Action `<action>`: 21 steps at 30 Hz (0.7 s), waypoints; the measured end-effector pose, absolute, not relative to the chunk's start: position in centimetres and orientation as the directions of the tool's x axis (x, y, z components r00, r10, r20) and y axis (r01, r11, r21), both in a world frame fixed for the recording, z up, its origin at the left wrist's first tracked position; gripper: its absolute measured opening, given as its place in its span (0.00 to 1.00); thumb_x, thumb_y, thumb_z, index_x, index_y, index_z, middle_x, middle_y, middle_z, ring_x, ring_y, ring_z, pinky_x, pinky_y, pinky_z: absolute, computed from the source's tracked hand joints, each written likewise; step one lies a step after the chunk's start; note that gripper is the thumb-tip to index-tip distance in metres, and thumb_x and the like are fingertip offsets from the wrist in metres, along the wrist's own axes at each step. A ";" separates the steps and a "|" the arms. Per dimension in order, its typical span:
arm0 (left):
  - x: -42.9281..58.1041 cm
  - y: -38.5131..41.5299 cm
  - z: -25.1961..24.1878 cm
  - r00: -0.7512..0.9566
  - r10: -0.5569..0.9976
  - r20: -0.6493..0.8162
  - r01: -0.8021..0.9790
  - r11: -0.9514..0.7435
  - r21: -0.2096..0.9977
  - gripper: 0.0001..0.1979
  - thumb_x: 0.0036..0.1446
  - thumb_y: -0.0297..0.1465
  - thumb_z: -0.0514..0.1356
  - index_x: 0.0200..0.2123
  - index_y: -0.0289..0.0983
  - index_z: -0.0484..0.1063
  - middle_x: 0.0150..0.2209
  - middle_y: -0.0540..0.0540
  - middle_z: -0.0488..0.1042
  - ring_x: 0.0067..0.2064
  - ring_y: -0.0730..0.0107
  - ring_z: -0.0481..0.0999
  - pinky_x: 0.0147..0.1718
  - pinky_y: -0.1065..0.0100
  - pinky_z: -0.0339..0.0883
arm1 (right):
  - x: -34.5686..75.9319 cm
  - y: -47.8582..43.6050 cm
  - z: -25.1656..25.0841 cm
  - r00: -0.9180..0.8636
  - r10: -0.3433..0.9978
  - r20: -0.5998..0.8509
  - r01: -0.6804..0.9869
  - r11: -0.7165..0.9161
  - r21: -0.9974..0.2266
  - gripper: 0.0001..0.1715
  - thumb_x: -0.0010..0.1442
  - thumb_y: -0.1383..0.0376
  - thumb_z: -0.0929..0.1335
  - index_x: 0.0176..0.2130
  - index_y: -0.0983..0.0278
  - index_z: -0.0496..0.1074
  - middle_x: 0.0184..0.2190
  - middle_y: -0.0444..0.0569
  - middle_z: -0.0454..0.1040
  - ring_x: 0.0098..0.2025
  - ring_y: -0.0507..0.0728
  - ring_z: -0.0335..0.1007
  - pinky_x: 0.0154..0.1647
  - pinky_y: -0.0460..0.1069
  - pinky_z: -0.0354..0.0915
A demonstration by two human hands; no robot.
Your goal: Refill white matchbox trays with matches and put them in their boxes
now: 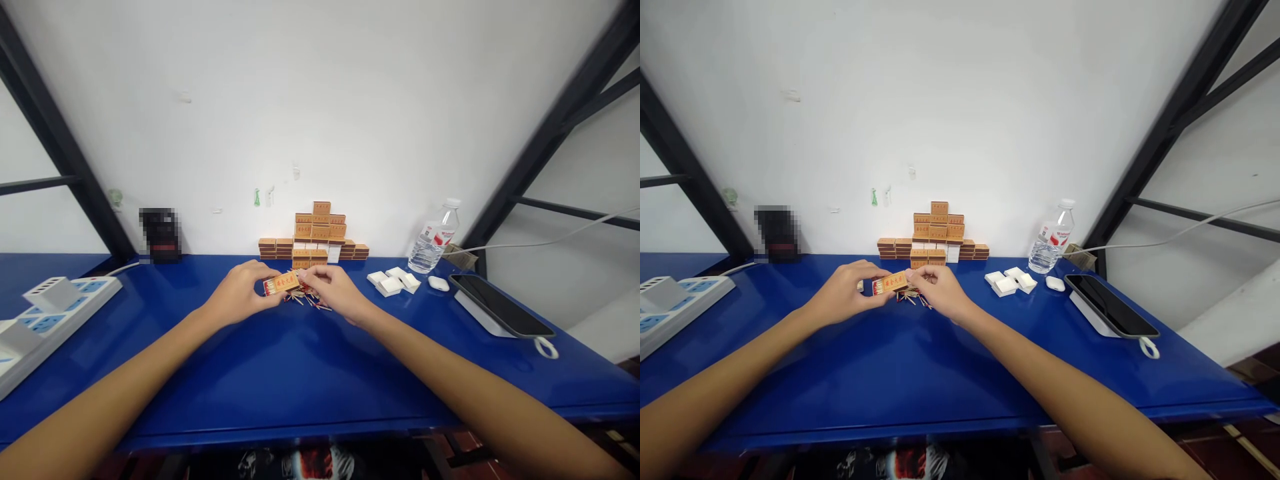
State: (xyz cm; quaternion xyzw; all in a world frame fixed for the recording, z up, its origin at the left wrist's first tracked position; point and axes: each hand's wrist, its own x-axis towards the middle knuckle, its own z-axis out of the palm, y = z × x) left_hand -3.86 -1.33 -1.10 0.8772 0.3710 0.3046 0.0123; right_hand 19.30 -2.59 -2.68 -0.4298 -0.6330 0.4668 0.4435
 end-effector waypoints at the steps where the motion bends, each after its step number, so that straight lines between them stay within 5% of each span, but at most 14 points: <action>1: -3.8 -1.4 -1.2 0.553 0.650 0.521 0.634 -0.734 0.243 0.16 0.59 0.42 0.66 0.47 0.43 0.82 0.41 0.45 0.82 0.41 0.60 0.78 0.42 0.61 0.69 | 19.4 -2.5 -2.7 -0.246 0.957 0.151 0.133 0.188 -0.973 0.23 0.58 0.45 0.73 0.31 0.62 0.75 0.24 0.44 0.72 0.22 0.50 0.60 0.20 0.45 0.53; 11: -3.5 -1.5 -1.1 0.511 0.712 0.482 0.631 -0.692 0.352 0.14 0.61 0.42 0.65 0.46 0.43 0.82 0.40 0.46 0.83 0.39 0.63 0.78 0.39 0.64 0.69 | 21.5 -0.8 -2.3 -0.164 0.979 0.117 0.129 0.139 -0.982 0.17 0.56 0.55 0.73 0.26 0.63 0.69 0.20 0.40 0.64 0.18 0.47 0.52 0.18 0.44 0.48; 14: -3.8 -1.2 -1.2 0.481 0.743 0.466 0.655 -0.658 0.371 0.14 0.60 0.41 0.66 0.45 0.42 0.83 0.40 0.47 0.83 0.37 0.64 0.78 0.37 0.64 0.68 | 24.7 1.3 -1.5 -0.124 0.980 0.153 0.272 0.182 -0.945 0.18 0.55 0.53 0.73 0.27 0.64 0.71 0.19 0.42 0.65 0.19 0.48 0.55 0.18 0.45 0.50; 17: -4.0 -1.0 -1.5 0.503 0.752 0.426 0.679 -0.649 0.344 0.16 0.60 0.44 0.65 0.46 0.42 0.82 0.40 0.46 0.83 0.39 0.62 0.78 0.37 0.63 0.68 | 29.9 4.2 -0.9 0.120 0.949 0.292 0.467 0.205 -0.860 0.17 0.59 0.53 0.71 0.30 0.64 0.74 0.24 0.46 0.71 0.23 0.51 0.62 0.22 0.46 0.56; 21: -3.5 -1.6 -2.0 0.574 0.717 0.395 0.657 -0.692 0.301 0.20 0.60 0.45 0.65 0.49 0.40 0.81 0.44 0.43 0.82 0.44 0.58 0.78 0.42 0.61 0.69 | 36.4 7.7 -1.5 0.370 0.837 0.403 0.667 0.063 -0.743 0.18 0.64 0.54 0.67 0.33 0.66 0.74 0.31 0.53 0.77 0.30 0.55 0.70 0.28 0.47 0.61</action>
